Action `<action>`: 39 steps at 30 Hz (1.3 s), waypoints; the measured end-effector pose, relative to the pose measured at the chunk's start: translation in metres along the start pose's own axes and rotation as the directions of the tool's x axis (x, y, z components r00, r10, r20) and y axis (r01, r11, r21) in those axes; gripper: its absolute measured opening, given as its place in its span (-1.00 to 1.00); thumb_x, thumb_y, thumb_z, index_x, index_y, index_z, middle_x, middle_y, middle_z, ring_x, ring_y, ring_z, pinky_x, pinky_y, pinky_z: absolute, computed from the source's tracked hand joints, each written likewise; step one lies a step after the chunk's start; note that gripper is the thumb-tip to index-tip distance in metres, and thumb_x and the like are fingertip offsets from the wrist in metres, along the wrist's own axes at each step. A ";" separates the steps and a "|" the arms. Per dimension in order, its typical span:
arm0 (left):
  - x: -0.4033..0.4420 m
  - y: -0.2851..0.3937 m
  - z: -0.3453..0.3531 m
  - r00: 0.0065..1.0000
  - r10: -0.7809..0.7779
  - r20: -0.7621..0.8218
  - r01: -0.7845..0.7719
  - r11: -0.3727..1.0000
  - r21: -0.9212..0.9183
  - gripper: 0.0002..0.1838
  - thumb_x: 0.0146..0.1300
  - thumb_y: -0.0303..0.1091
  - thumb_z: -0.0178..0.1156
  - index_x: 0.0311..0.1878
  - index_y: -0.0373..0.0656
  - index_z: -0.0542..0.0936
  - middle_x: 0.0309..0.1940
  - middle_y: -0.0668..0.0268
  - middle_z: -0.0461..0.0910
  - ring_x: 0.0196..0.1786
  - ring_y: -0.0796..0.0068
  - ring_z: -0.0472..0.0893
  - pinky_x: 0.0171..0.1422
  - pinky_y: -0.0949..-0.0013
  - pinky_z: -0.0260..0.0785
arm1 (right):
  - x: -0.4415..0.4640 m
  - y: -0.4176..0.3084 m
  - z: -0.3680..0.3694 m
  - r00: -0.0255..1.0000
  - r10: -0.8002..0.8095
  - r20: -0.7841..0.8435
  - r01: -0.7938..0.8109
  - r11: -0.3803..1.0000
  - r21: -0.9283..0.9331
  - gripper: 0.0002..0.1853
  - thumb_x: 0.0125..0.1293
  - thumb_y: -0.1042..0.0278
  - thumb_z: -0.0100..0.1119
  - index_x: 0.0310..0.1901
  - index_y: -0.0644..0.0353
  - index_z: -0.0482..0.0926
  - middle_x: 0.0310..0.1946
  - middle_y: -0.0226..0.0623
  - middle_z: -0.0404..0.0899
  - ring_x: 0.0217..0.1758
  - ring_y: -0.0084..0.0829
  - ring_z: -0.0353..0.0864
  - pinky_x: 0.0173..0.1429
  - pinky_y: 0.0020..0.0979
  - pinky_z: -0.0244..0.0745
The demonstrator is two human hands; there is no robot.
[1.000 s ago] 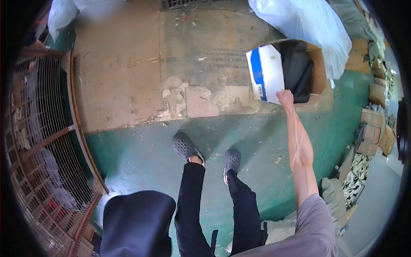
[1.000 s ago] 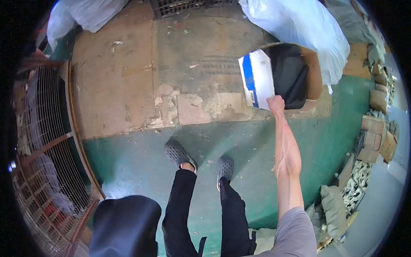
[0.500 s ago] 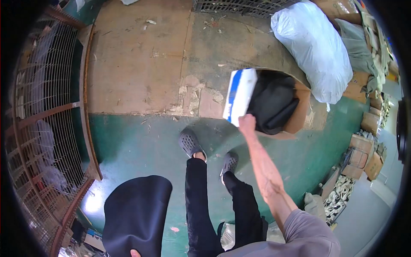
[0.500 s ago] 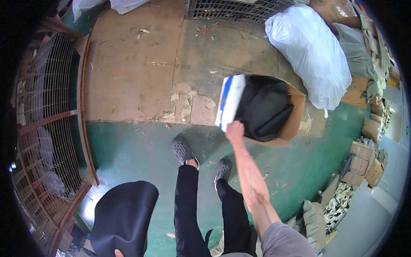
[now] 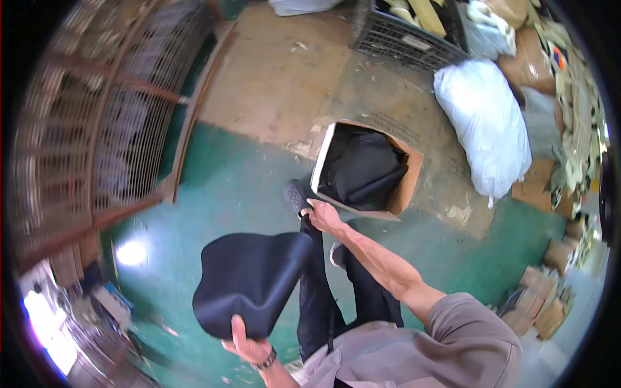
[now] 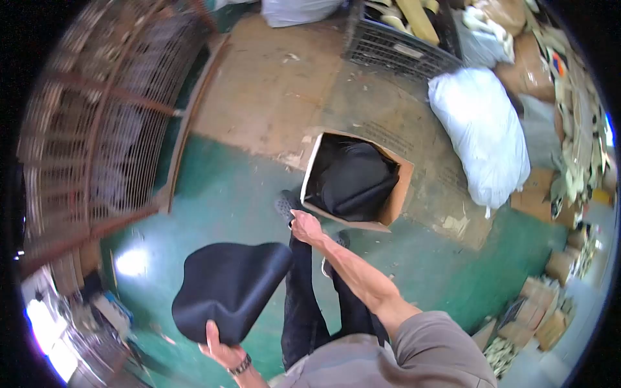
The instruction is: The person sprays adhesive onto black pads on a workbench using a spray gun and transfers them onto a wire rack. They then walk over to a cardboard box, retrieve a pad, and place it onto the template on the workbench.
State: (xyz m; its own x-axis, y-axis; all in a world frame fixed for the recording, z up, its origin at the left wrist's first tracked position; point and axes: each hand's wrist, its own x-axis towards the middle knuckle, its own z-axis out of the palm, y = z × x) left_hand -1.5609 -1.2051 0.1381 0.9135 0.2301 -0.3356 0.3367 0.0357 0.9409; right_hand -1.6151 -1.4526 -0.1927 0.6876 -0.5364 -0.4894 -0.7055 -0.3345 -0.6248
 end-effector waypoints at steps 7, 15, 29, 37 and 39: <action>-0.011 0.120 -0.111 0.986 -0.016 -0.168 -0.030 0.963 -0.269 -0.66 0.23 -0.66 0.39 0.09 -0.35 0.67 -0.07 0.25 0.75 -0.08 0.43 0.72 0.11 0.32 0.57 | -0.241 -0.241 -0.101 0.810 -0.542 0.223 0.470 0.829 0.304 -0.27 0.37 0.05 0.40 0.44 0.32 0.46 0.43 0.15 0.49 0.50 0.11 0.48 0.57 -0.08 0.38; 0.080 0.258 -0.278 0.966 0.016 -0.257 -0.134 0.883 -0.449 -0.71 0.26 -0.60 0.43 0.05 -0.32 0.69 -0.07 0.30 0.75 -0.11 0.53 0.70 0.05 0.40 0.55 | -0.402 -0.529 -0.004 0.479 -0.870 0.114 0.870 0.453 -0.192 0.24 -0.15 -0.19 0.73 0.51 0.31 0.33 0.60 0.09 0.23 0.68 0.22 0.13 0.65 0.32 0.00; 0.331 0.378 -0.506 0.795 0.100 -0.598 -0.434 0.782 -0.447 -0.74 0.27 -0.52 0.44 0.00 -0.33 0.67 -0.14 0.37 0.73 -0.16 0.62 0.63 -0.03 0.46 0.53 | -0.431 -0.840 0.308 0.283 -0.955 -0.095 0.959 0.279 0.045 0.05 0.09 0.26 0.61 0.54 0.41 0.19 0.48 0.19 0.37 0.52 0.18 0.42 0.56 0.05 0.33; 0.552 0.423 -0.612 0.641 0.018 -0.767 -0.458 0.811 -0.364 -0.72 0.27 -0.60 0.40 0.04 -0.30 0.66 -0.11 0.34 0.72 -0.16 0.55 0.68 -0.07 0.40 0.59 | -0.353 -1.030 0.489 0.261 -0.965 -0.006 0.937 0.252 0.243 -0.24 0.04 0.44 0.36 0.38 0.35 0.46 0.32 0.11 0.55 0.42 0.14 0.53 0.47 0.05 0.41; 0.607 0.448 -0.631 0.571 -0.024 -0.820 -0.501 0.782 -0.372 -0.70 0.27 -0.59 0.41 0.07 -0.30 0.66 -0.07 0.30 0.72 -0.13 0.52 0.69 -0.03 0.38 0.59 | -0.326 -1.081 0.524 0.197 -0.978 0.071 0.953 0.208 0.219 -0.22 0.00 0.49 0.32 0.38 0.35 0.47 0.31 0.11 0.55 0.41 0.14 0.53 0.46 0.05 0.42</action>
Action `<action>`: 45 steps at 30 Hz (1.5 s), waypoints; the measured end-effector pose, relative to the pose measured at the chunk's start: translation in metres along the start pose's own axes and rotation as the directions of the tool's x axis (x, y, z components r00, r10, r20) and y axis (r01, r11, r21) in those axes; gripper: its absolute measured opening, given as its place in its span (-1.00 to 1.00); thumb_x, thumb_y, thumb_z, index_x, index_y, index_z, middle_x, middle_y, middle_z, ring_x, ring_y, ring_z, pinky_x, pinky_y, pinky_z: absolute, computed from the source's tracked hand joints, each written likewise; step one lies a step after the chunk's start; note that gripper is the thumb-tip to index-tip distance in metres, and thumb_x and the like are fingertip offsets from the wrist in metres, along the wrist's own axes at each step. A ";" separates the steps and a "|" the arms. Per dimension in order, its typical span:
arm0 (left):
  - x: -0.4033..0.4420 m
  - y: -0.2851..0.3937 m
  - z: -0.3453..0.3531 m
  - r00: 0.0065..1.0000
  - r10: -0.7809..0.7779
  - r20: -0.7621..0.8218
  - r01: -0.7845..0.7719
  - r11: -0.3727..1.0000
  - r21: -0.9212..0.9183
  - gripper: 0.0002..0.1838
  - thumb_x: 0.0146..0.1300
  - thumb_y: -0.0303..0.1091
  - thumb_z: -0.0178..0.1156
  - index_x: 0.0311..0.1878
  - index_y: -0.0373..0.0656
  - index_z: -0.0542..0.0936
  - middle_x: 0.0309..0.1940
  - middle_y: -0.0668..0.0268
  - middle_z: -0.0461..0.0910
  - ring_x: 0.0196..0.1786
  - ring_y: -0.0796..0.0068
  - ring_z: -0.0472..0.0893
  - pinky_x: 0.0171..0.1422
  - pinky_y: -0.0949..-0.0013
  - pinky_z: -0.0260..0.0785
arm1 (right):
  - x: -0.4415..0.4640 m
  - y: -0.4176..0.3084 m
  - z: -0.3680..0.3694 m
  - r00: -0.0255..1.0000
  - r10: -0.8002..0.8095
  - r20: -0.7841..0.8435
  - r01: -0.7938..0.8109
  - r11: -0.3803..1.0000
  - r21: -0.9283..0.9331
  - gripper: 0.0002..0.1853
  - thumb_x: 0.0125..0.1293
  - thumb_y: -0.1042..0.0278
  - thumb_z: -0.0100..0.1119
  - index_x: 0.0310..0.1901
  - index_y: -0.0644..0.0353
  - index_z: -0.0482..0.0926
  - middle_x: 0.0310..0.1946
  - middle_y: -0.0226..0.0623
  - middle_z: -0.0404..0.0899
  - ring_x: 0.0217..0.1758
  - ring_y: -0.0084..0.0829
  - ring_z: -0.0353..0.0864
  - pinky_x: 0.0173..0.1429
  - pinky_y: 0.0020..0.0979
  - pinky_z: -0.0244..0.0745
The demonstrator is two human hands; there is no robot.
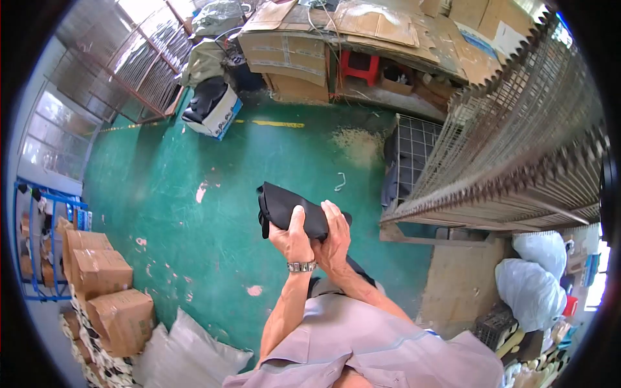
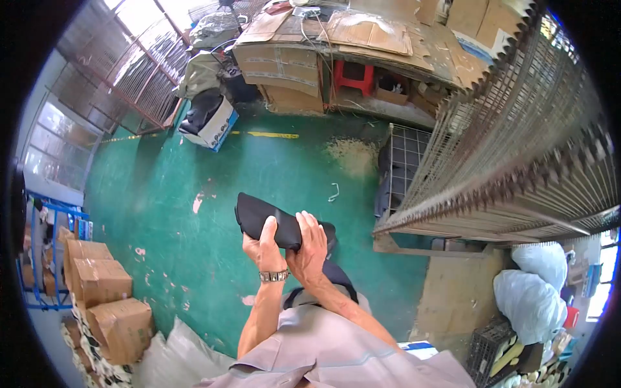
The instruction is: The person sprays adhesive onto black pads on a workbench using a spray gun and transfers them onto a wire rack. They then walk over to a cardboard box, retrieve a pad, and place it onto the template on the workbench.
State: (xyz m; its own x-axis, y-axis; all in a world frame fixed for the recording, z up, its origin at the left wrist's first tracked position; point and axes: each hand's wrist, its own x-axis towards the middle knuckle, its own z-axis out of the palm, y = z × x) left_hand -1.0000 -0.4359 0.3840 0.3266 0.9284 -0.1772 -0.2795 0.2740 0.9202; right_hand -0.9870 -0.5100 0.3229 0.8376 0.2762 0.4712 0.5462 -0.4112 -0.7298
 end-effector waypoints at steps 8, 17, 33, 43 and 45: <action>0.124 0.003 0.162 0.997 0.071 -0.009 -0.071 0.995 -0.070 -0.71 0.26 -0.60 0.46 0.03 -0.29 0.66 -0.10 0.31 0.73 -0.15 0.54 0.69 -0.02 0.43 0.58 | 0.207 0.048 0.040 0.992 -0.124 0.019 0.123 0.991 0.056 -0.17 0.00 0.54 0.34 0.43 0.33 0.42 0.28 0.17 0.57 0.38 0.20 0.57 0.44 0.01 0.55; 0.266 -0.078 0.335 0.984 -0.060 0.169 0.075 0.994 -0.083 -0.74 0.26 -0.50 0.47 -0.01 -0.27 0.67 -0.17 0.38 0.73 -0.22 0.60 0.66 -0.10 0.44 0.55 | 0.412 0.151 0.051 0.960 -0.054 0.274 0.087 0.990 -0.108 -0.27 -0.03 0.65 0.32 0.31 0.29 0.51 0.10 0.16 0.69 0.10 0.20 0.72 0.20 -0.02 0.69; 0.488 -0.157 0.646 0.917 -0.232 0.325 0.239 0.971 0.019 -0.38 0.27 -0.56 0.45 0.39 -0.26 0.49 0.11 0.32 0.64 0.06 0.49 0.64 0.21 0.36 0.54 | 0.750 0.297 0.122 0.954 0.108 0.280 -0.027 0.960 -0.279 -0.26 -0.03 0.69 0.31 0.32 0.23 0.52 0.10 0.08 0.70 0.11 0.16 0.73 0.15 -0.04 0.71; 0.573 -0.157 0.755 0.951 -0.184 0.247 0.208 0.975 -0.074 -0.47 0.28 -0.54 0.45 0.29 -0.23 0.52 0.02 0.34 0.62 -0.03 0.49 0.63 0.11 0.36 0.55 | 0.896 0.338 0.152 0.928 -0.002 0.373 0.058 0.988 -0.141 -0.35 0.10 0.59 0.38 0.31 0.26 0.51 0.01 0.10 0.72 0.01 0.18 0.74 0.06 -0.05 0.74; 0.582 -0.160 0.777 0.964 -0.156 0.214 0.186 0.974 -0.128 -0.47 0.25 -0.57 0.46 0.27 -0.20 0.53 0.01 0.36 0.62 -0.05 0.47 0.64 0.10 0.33 0.56 | 0.919 0.357 0.157 0.909 -0.030 0.415 0.089 0.988 -0.123 -0.26 0.00 0.61 0.39 0.34 0.30 0.48 0.01 0.11 0.71 0.01 0.15 0.74 0.03 -0.03 0.73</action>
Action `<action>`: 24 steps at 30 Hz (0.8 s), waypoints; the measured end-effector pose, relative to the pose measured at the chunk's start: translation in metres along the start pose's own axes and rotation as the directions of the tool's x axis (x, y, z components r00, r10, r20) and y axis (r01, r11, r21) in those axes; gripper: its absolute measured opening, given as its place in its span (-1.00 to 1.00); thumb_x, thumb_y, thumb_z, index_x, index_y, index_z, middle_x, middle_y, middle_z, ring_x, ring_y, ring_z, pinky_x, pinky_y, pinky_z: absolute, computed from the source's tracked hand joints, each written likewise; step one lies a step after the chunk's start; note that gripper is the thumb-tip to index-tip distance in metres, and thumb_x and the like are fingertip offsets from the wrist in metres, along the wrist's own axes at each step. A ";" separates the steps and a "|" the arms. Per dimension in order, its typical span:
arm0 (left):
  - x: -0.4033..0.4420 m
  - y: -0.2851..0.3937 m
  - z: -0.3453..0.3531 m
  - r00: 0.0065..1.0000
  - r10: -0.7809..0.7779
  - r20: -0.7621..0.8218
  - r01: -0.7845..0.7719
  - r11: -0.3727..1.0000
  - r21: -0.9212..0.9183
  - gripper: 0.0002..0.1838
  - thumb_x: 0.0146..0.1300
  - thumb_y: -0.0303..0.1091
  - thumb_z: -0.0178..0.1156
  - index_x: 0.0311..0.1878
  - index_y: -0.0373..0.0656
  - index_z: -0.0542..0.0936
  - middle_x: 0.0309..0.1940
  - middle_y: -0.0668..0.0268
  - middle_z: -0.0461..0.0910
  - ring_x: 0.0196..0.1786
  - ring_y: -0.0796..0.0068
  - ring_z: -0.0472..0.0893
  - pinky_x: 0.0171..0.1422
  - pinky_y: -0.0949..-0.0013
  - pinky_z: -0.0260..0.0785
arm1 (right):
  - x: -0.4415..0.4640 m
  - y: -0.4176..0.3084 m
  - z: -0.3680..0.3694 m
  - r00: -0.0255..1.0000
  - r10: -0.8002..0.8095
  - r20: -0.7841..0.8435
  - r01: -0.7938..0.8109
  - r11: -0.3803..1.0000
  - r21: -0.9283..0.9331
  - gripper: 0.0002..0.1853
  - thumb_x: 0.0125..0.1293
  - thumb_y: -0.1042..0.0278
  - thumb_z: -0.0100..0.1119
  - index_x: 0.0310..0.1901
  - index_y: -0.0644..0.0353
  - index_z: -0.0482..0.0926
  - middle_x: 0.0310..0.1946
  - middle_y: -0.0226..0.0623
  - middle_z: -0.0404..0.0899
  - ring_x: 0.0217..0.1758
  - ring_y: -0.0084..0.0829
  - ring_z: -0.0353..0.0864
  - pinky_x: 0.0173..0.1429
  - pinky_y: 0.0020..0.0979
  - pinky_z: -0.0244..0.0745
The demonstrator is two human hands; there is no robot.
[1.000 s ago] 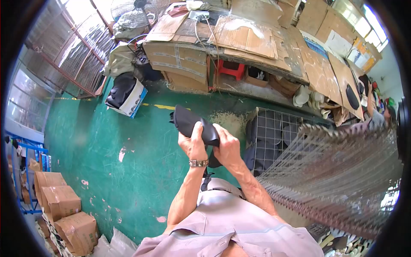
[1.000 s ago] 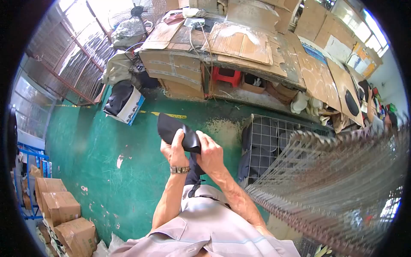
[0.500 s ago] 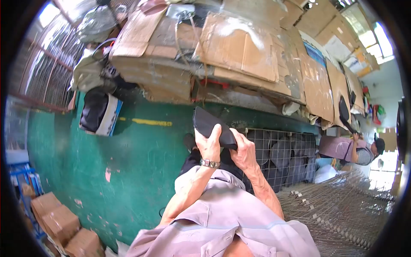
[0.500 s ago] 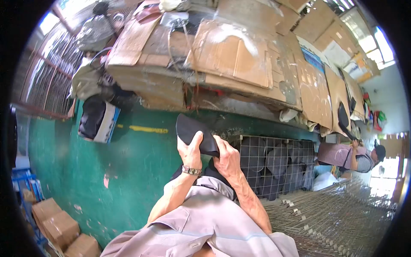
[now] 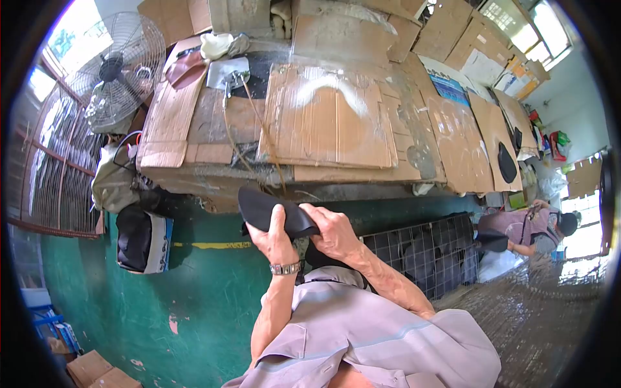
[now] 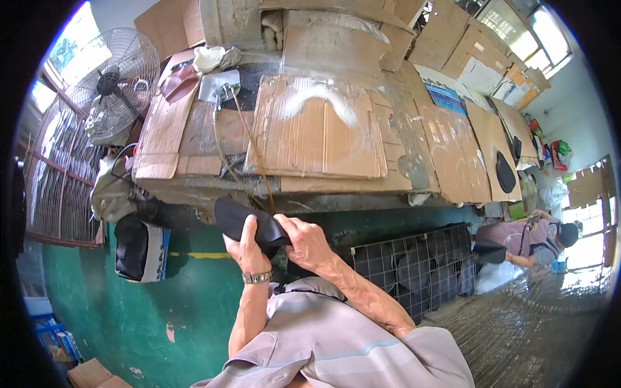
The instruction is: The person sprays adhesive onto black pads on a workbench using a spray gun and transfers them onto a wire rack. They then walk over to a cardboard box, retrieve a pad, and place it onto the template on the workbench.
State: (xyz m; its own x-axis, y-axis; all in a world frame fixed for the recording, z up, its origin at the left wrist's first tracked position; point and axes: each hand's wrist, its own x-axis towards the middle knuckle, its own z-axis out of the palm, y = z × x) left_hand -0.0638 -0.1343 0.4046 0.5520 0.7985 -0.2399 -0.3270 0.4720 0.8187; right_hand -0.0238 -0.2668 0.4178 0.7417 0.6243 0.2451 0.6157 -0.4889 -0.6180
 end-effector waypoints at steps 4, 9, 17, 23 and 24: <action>0.019 -0.013 0.046 0.994 0.077 -0.073 -0.073 0.996 0.051 -0.50 0.29 -0.57 0.42 0.28 -0.21 0.54 0.01 0.35 0.63 -0.04 0.46 0.64 0.12 0.32 0.56 | 0.043 0.042 -0.014 0.998 -0.052 0.044 0.048 0.994 0.102 -0.23 -0.04 0.62 0.41 0.34 0.31 0.49 0.04 0.09 0.70 0.04 0.12 0.75 0.08 -0.05 0.72; 0.035 -0.016 0.126 0.983 0.167 -0.074 -0.154 0.976 0.156 -0.59 0.38 -0.56 0.33 0.27 -0.30 0.56 0.09 0.23 0.66 0.03 0.42 0.67 0.15 0.29 0.58 | 0.103 0.090 -0.058 0.988 -0.100 0.120 0.067 0.964 0.256 -0.30 0.03 0.61 0.38 0.32 0.34 0.50 0.09 0.09 0.70 0.10 0.10 0.73 0.15 -0.09 0.71; 0.110 -0.079 0.308 0.983 0.180 0.021 -0.176 0.918 0.356 -0.32 0.30 -0.36 0.54 0.35 -0.35 0.39 0.04 0.23 0.60 -0.02 0.44 0.63 0.09 0.32 0.59 | 0.229 0.227 -0.148 0.989 0.022 0.145 -0.109 0.767 0.632 -0.37 0.03 0.64 0.25 0.25 0.24 0.59 -0.11 0.13 0.74 0.03 0.06 0.78 0.13 -0.15 0.64; 0.171 -0.197 0.298 0.953 -0.170 0.250 0.014 0.852 0.523 -0.29 0.43 -0.25 0.45 0.49 -0.35 0.36 -0.11 0.31 0.69 -0.09 0.63 0.62 0.08 0.47 0.49 | 0.328 0.543 -0.085 0.618 0.467 0.632 -0.786 0.377 0.490 -0.30 0.01 0.31 0.47 0.20 0.53 0.58 -0.08 -0.06 0.73 -0.06 -0.23 0.77 0.02 -0.24 0.72; 0.168 -0.214 0.280 0.960 -0.212 0.181 0.052 0.775 0.630 -0.38 0.43 -0.23 0.45 0.41 -0.33 0.48 -0.14 0.36 0.68 -0.10 0.64 0.61 0.06 0.48 0.47 | 0.328 0.618 -0.045 0.516 0.494 0.700 -0.852 0.381 0.359 -0.21 0.01 0.30 0.50 0.30 0.54 0.50 0.03 -0.02 0.71 -0.01 -0.21 0.77 0.11 -0.22 0.72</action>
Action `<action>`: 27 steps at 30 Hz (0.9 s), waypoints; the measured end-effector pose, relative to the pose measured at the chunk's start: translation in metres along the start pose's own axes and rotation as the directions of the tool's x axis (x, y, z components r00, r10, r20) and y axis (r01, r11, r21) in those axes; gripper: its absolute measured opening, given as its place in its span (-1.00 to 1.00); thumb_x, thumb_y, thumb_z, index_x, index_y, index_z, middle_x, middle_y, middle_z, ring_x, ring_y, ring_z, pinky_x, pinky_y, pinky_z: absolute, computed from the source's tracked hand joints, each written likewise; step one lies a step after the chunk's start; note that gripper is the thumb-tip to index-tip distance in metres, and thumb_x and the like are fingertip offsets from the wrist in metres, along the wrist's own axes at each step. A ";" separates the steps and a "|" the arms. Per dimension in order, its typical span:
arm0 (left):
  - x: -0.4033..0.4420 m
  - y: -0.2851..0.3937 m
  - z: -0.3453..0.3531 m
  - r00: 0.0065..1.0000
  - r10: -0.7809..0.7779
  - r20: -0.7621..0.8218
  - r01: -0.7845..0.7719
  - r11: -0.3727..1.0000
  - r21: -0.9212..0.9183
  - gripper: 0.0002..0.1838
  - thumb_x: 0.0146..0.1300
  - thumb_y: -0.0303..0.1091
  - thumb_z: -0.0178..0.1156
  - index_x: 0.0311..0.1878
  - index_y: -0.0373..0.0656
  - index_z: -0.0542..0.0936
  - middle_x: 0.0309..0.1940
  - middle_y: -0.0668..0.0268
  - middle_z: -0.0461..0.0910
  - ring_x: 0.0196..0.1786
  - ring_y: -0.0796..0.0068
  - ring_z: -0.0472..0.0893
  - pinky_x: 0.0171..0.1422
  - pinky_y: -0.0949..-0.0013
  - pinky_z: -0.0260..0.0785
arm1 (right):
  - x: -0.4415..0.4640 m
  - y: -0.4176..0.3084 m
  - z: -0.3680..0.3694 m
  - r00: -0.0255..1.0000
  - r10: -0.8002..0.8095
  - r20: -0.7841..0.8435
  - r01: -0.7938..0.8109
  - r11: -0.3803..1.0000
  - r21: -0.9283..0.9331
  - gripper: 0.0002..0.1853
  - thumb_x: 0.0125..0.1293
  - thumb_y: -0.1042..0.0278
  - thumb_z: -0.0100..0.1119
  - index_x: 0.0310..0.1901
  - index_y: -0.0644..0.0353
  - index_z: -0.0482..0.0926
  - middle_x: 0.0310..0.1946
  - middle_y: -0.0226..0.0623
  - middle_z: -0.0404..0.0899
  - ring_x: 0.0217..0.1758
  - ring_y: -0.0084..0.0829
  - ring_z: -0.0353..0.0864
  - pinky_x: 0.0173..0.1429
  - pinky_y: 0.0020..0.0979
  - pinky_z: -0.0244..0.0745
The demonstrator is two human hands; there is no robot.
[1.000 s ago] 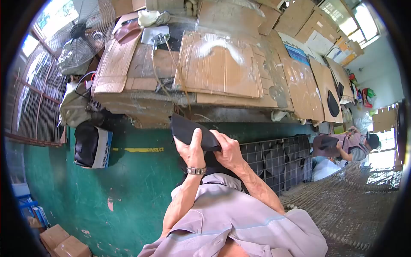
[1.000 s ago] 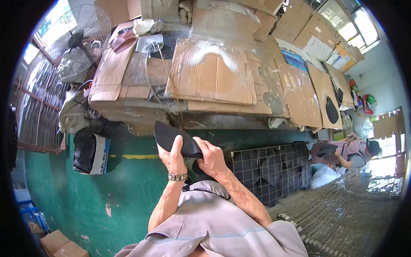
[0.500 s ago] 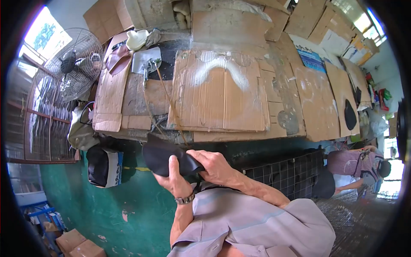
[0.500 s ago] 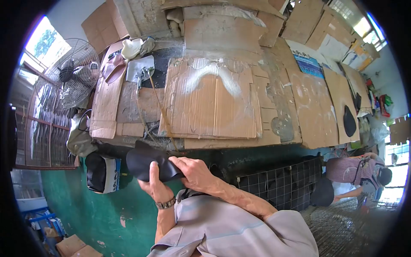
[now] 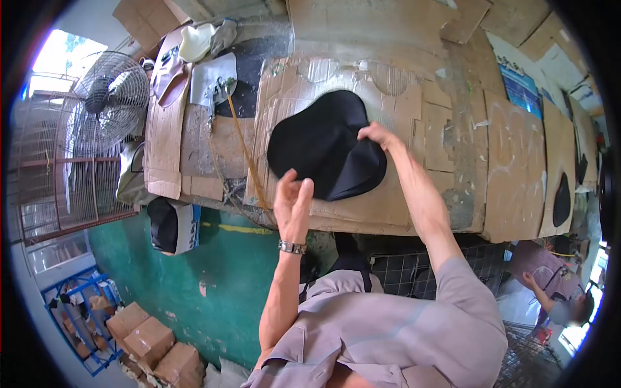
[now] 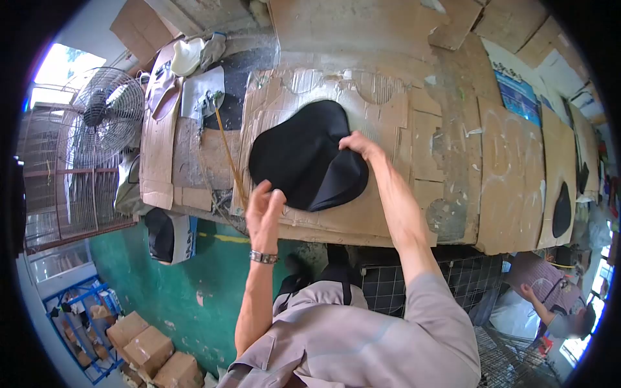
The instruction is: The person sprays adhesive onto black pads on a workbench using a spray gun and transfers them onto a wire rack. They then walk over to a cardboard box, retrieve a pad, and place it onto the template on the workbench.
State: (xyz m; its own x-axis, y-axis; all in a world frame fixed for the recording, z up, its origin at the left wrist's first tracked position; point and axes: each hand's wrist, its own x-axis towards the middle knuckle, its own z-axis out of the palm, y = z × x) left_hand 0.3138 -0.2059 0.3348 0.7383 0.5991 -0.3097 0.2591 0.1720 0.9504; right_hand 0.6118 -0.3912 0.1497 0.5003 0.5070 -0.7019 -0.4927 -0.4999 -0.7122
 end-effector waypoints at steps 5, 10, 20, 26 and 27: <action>0.005 -0.117 -0.021 0.878 -0.451 -0.160 0.457 0.890 -0.002 -0.36 0.41 -0.02 0.44 0.35 -0.24 0.51 -0.01 0.31 0.66 -0.02 0.47 0.69 0.10 0.31 0.60 | -0.013 -0.005 -0.006 0.981 -0.137 0.139 0.105 0.971 0.216 -0.34 0.07 0.40 0.45 0.24 0.53 0.59 0.06 0.00 0.73 0.01 -0.21 0.78 0.18 -0.19 0.70; 0.017 -0.167 -0.009 0.739 -0.673 -0.039 0.640 0.718 -0.273 -0.24 0.36 0.03 0.48 0.36 -0.33 0.41 -0.09 0.20 0.63 -0.18 0.36 0.76 -0.17 0.33 0.74 | -0.014 -0.003 0.001 0.983 -0.165 0.081 0.148 0.971 0.186 -0.30 0.08 0.34 0.42 0.30 0.47 0.57 0.12 -0.05 0.71 0.12 -0.21 0.73 0.31 -0.23 0.60; 0.088 -0.151 -0.007 0.900 0.115 -0.421 0.161 0.809 0.565 -0.18 0.20 -0.06 0.52 0.36 -0.43 0.45 0.21 -0.12 0.52 0.33 -0.11 0.52 0.53 0.03 0.30 | -0.007 -0.008 -0.004 0.988 -0.088 0.127 0.071 0.989 0.133 -0.21 0.12 0.41 0.41 0.43 0.43 0.42 0.25 -0.06 0.62 0.18 -0.23 0.69 0.30 -0.19 0.63; 0.188 -0.150 -0.050 0.912 0.017 -0.410 0.328 0.568 0.755 -0.35 0.19 0.07 0.52 0.26 -0.11 0.66 0.11 0.04 0.70 0.23 -0.05 0.66 0.33 -0.02 0.49 | -0.010 -0.010 -0.003 0.987 -0.076 0.143 0.049 0.981 0.187 -0.25 0.11 0.41 0.41 0.38 0.47 0.47 0.17 -0.03 0.66 0.17 -0.20 0.71 0.31 -0.18 0.63; 0.188 -0.153 -0.050 0.906 0.011 -0.423 0.355 0.523 0.775 -0.38 0.16 0.06 0.55 0.18 -0.14 0.69 0.08 0.05 0.74 0.20 -0.03 0.69 0.32 0.00 0.51 | -0.010 -0.013 -0.004 0.987 -0.060 0.151 0.029 0.980 0.195 -0.22 0.11 0.44 0.43 0.41 0.44 0.45 0.20 -0.06 0.64 0.19 -0.22 0.69 0.32 -0.18 0.63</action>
State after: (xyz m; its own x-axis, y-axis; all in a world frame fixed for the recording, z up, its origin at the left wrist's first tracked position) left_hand 0.3817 -0.0800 0.1323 0.4086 0.8753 -0.2586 0.8803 -0.3032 0.3648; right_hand 0.6160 -0.3933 0.1660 0.4156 0.6360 -0.6502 -0.6069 -0.3386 -0.7190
